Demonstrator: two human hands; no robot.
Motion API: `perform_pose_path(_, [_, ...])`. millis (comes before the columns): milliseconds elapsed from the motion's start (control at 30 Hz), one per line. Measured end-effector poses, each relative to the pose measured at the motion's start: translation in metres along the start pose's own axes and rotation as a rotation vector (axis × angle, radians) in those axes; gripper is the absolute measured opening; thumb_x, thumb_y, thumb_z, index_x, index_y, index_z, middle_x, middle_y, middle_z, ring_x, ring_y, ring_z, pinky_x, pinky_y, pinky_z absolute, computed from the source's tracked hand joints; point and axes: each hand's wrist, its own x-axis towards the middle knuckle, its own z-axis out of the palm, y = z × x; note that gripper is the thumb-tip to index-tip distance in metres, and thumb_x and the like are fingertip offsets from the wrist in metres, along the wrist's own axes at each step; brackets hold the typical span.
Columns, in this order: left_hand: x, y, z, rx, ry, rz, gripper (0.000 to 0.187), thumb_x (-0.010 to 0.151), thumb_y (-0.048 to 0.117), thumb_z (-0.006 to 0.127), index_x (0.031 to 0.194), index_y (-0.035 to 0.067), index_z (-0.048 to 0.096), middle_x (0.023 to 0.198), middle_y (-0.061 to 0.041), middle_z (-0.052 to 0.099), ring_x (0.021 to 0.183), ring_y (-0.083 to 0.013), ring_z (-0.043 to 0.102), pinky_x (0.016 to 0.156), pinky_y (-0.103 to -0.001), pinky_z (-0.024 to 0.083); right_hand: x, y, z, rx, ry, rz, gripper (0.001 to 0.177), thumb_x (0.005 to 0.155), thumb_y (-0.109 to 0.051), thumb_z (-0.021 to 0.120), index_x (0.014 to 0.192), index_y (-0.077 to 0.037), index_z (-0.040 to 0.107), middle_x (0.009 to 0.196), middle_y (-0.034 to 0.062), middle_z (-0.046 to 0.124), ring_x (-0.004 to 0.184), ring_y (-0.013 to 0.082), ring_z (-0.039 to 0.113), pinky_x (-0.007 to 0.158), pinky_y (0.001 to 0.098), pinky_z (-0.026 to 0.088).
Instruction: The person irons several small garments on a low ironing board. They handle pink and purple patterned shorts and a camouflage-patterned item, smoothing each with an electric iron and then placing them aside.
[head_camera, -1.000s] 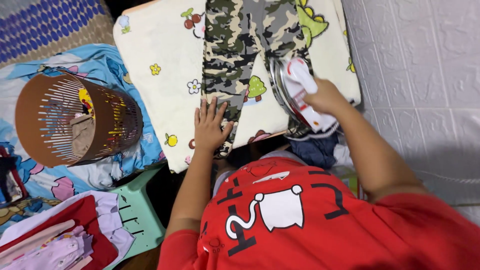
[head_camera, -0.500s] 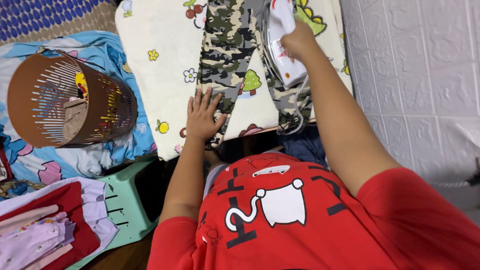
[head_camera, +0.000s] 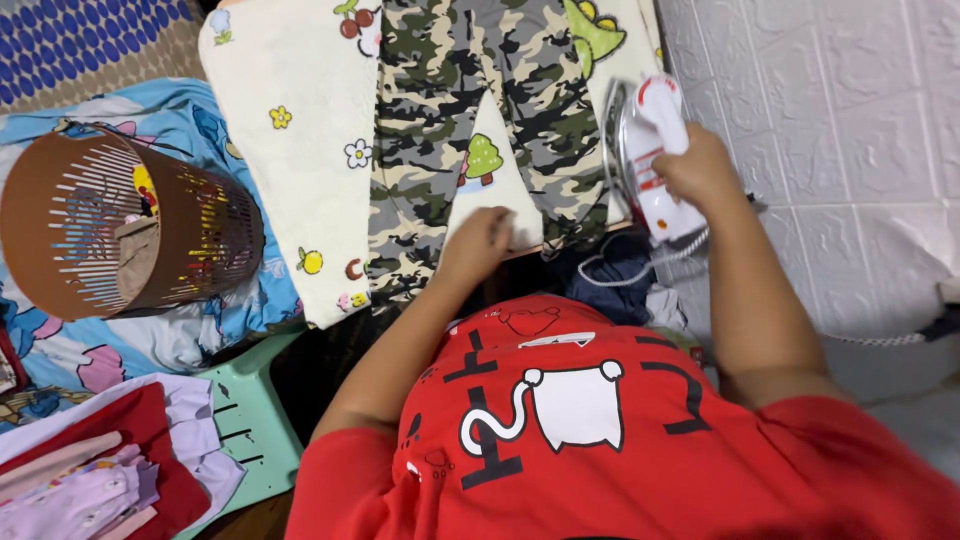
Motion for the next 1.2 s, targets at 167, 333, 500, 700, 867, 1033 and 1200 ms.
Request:
perform_pose_path(167, [0.042,0.039,0.035,0.099,-0.180,-0.229,0.053,0.087,0.051,0.069,0.111,0.004,0.071,0.102,-0.015,0.076,0.096,-0.0319,0.073,0.083,-0.042,0.056,0.061,-0.008,-0.006,0.205,0.007,-0.060,0.029,0.085,-0.010,0.067,0.110,0.005,0.063,0.078,0.0117,0.066,0.059,0.0207,0.063,0.051,0.0378,0.050])
perform_pose_path(333, [0.050,0.019,0.079,-0.102,-0.094,-0.094,0.044,0.095,0.041,0.064,0.110,-0.001,0.067,0.096,-0.020,0.074,0.088,-0.0339,0.071,0.082,-0.041,0.056,0.045,-0.011,0.009,-0.461,0.602,-0.672,0.064,0.074,-0.018,0.089,0.126,0.004,0.058,0.107,0.0226,0.062,0.087,0.0307,0.066,0.071,0.0394,0.057])
perform_pose_path(500, [0.045,0.022,0.081,-0.927,0.029,-0.049,0.031,0.103,0.027,0.054,0.121,0.002,0.056,0.109,-0.013,0.067,0.094,-0.0210,0.064,0.083,-0.035,0.054,-0.008,0.014,0.065,0.442,0.298,-0.398,0.026,0.104,-0.007,0.071,0.124,-0.002,0.055,0.112,0.0056,0.058,0.103,0.0188,0.058,0.078,0.0320,0.050])
perform_pose_path(700, [0.016,0.055,0.020,-1.170,-0.169,-0.373,0.033,0.096,0.013,0.063,0.125,0.006,0.048,0.107,-0.011,0.062,0.085,-0.0200,0.064,0.068,-0.037,0.056,-0.044,0.017,0.110,1.322,-0.591,0.363,0.043,0.098,-0.033,0.064,0.127,-0.001,0.062,0.113,0.0142,0.073,0.097,0.0236,0.073,0.084,0.0389,0.060])
perform_pose_path(867, [0.029,0.053,0.010,-1.037,-0.261,-0.526,0.041,0.093,0.009,0.063,0.133,0.008,0.057,0.102,-0.010,0.067,0.078,-0.0200,0.062,0.070,-0.037,0.058,-0.019,-0.029,0.078,1.110,-0.615,0.271,0.035,0.097,-0.013,0.068,0.128,-0.001,0.061,0.115,0.0143,0.072,0.096,0.0252,0.074,0.085,0.0442,0.063])
perform_pose_path(1033, [0.131,0.093,-0.041,-1.074,0.071,0.144,0.056,0.096,0.002,0.061,0.149,0.003,0.043,0.123,-0.012,0.068,0.101,-0.0187,0.068,0.081,-0.034,0.060,0.050,-0.126,0.033,1.237,-0.448,-0.352,0.041,0.104,-0.006,0.069,0.142,-0.005,0.053,0.131,0.0083,0.065,0.116,0.0225,0.067,0.105,0.0428,0.058])
perform_pose_path(1200, [0.132,0.079,-0.044,-0.733,0.228,0.436,0.067,0.104,0.000,0.067,0.161,0.003,0.030,0.145,-0.011,0.059,0.127,-0.0181,0.061,0.101,-0.032,0.056,0.073,-0.101,0.059,0.937,-0.089,-0.494,0.050,0.106,-0.004,0.069,0.150,-0.002,0.046,0.148,0.0089,0.056,0.138,0.0198,0.053,0.119,0.0352,0.044])
